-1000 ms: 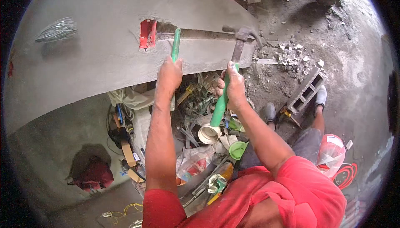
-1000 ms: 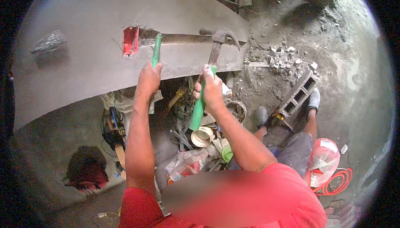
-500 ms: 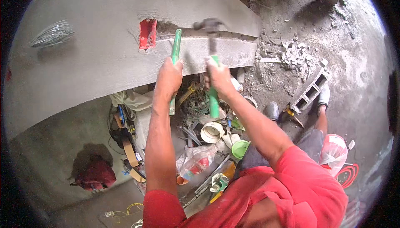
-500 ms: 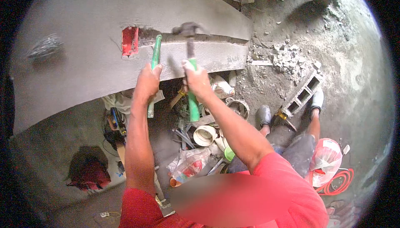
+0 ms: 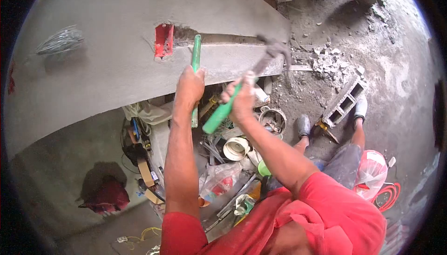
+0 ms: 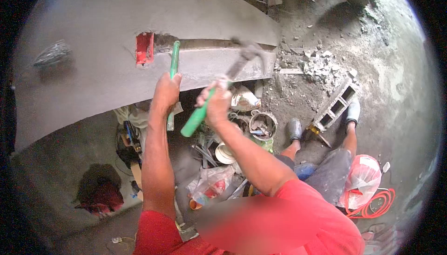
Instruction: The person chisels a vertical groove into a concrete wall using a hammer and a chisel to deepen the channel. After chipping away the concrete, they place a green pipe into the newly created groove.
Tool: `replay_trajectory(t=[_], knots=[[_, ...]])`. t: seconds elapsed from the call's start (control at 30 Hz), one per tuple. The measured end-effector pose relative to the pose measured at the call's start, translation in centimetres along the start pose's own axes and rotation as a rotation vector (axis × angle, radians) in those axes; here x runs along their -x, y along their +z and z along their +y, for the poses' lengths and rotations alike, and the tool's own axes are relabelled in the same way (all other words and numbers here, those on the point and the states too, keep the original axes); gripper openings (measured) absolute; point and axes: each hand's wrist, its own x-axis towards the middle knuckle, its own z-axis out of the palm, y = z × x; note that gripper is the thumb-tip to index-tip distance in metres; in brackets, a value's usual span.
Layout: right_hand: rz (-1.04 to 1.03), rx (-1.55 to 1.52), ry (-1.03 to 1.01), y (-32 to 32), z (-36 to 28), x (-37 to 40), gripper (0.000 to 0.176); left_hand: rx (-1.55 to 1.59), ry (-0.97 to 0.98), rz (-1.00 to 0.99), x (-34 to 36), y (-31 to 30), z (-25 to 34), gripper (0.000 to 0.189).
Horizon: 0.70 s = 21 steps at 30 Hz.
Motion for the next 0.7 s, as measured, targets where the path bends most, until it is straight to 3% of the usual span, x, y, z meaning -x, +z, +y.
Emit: replay_trajectory(t=[0.07, 0.1, 0.27, 0.33, 0.37, 0.4, 0.47, 0.5, 0.6, 0.7], knots=[[-0.202, 0.498, 0.322, 0.5, 0.5, -2.0, 0.035, -0.038, -0.022, -0.007, -0.3, 0.9, -0.2, 0.038], [-0.14, 0.6, 0.286, 0.4, 0.0, -2.4, 0.035, -0.034, -0.016, -0.007, -0.1, 1.2, -0.2, 0.038], [-0.075, 0.408, 0.234, -2.2, -1.4, -1.9, 0.043, 0.023, -0.037, 0.008, -0.1, 0.8, 0.0, 0.038], [0.028, -0.046, 0.086, -0.5, -0.4, -0.2, 0.043, 0.002, -0.043, 0.021, -0.2, 0.8, 0.1, 0.038], [-0.041, 0.015, 0.07, 0.1, 1.4, -0.3, 0.04, -0.018, -0.045, 0.025, 0.0, 1.0, 0.1, 0.038], [-0.114, 0.259, 0.33, 0.1, 1.6, -1.6, 0.037, -0.02, -0.05, 0.014, 0.3, 1.2, 0.1, 0.038], [-0.154, 0.394, 0.287, 0.9, 0.2, -3.8, 0.037, -0.025, -0.081, -0.017, -0.3, 0.7, 0.6, 0.038], [-0.165, 0.485, 0.393, 0.7, -1.7, -3.5, 0.04, -0.023, -0.076, -0.012, -0.3, 0.7, 0.7, 0.038], [-0.094, 0.328, 0.234, -1.6, -0.3, -3.6, 0.047, -0.084, -0.053, 0.04, -0.1, 1.3, 0.5, 0.038], [0.003, -0.039, 0.115, 0.4, 0.2, -0.7, 0.041, -0.044, -0.074, 0.049, -0.2, 1.2, 0.3, 0.037]])
